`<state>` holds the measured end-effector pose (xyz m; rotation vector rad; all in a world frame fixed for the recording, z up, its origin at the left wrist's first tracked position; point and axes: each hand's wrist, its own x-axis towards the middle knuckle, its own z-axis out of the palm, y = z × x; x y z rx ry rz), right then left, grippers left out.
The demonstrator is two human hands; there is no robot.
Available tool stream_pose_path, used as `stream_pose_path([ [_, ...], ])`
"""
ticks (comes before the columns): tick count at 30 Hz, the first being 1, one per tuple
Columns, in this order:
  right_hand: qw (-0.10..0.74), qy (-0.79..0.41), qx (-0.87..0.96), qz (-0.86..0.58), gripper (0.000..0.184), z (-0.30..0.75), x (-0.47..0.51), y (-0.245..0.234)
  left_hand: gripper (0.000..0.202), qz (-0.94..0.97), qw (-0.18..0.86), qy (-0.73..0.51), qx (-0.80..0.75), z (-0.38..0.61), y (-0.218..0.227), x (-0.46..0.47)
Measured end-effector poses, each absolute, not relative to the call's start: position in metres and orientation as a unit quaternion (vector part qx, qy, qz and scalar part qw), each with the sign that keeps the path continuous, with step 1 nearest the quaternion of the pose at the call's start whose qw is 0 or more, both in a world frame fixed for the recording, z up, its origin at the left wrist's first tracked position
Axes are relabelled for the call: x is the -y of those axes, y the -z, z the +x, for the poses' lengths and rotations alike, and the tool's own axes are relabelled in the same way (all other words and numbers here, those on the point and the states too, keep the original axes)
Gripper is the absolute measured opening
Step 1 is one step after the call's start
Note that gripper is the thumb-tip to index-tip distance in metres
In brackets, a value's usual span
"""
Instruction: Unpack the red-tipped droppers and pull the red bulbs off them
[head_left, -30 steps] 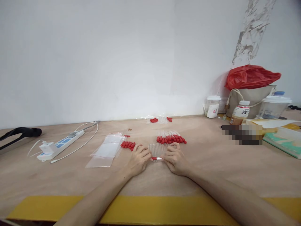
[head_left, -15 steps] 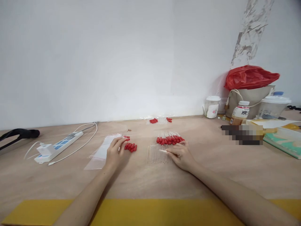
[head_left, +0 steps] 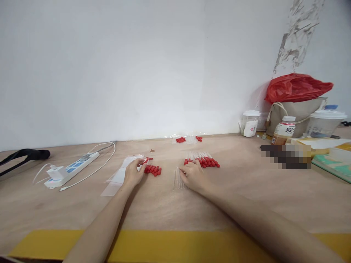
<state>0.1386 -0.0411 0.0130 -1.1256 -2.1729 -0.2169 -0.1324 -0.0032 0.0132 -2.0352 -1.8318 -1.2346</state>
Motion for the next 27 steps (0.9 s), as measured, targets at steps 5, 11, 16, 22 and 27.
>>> stream_pose_path([
  [5,0.265,0.13,0.858,-0.421,0.019,0.119,0.038,-0.006,0.023,-0.715,0.043,0.381,0.585,-0.136,-0.009,0.0],
  [11,0.252,0.1,0.86,-0.432,0.021,0.111,0.044,-0.001,0.03,-0.78,0.109,0.377,0.487,-0.108,-0.027,0.027],
  [16,0.254,0.063,0.866,-0.427,0.042,0.114,0.053,-0.006,0.073,-0.899,0.096,0.168,0.394,-0.089,-0.027,0.045],
  [22,0.289,0.044,0.823,-0.488,0.024,0.146,0.052,-0.017,0.072,-0.901,0.1,0.137,0.398,-0.097,-0.026,0.049],
  [27,0.273,-0.001,0.727,-0.63,0.015,0.186,0.045,-0.017,0.058,-0.875,0.012,0.168,0.453,-0.098,-0.039,0.063],
])
